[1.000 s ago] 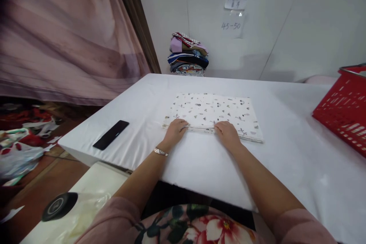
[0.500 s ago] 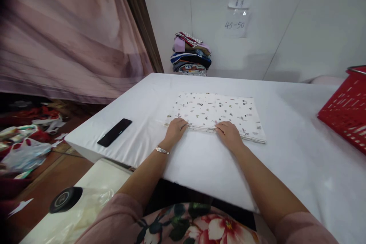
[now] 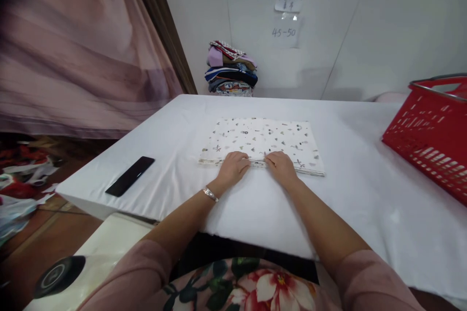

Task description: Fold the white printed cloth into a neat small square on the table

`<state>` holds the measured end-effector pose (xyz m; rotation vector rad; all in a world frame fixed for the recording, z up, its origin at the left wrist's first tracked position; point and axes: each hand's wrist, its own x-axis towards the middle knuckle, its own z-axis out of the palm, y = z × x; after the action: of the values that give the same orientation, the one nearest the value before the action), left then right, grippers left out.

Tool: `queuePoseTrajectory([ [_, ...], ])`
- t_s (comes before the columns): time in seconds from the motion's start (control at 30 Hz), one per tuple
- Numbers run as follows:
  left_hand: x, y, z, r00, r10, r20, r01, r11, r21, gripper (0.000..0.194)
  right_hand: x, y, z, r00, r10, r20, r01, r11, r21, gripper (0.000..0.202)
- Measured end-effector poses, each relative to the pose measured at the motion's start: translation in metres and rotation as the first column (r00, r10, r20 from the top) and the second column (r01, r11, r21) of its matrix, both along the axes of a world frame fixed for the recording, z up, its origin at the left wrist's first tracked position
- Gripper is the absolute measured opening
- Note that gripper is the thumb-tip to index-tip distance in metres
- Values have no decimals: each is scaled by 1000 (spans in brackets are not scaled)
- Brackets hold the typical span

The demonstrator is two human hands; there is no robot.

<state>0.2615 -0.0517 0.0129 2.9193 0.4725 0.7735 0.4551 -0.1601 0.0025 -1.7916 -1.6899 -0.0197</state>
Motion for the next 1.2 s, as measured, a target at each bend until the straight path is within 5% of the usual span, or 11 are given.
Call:
queuePoseTrajectory([
  [0.2, 25, -5, 0, 996, 38, -79, -40, 999, -27, 19, -1, -2, 1, 1000, 14, 12, -14, 1000, 9, 24],
  [0.67, 30, -6, -4, 997, 12, -71, -11, 1000, 16, 22, -1, 0, 0, 995, -36, 89, 25, 992, 125, 24],
  [1.2, 27, -8, -5, 999, 13, -48, -18, 994, -108, 20, -5, -7, 1, 989, 87, 117, -80, 995, -63, 25],
])
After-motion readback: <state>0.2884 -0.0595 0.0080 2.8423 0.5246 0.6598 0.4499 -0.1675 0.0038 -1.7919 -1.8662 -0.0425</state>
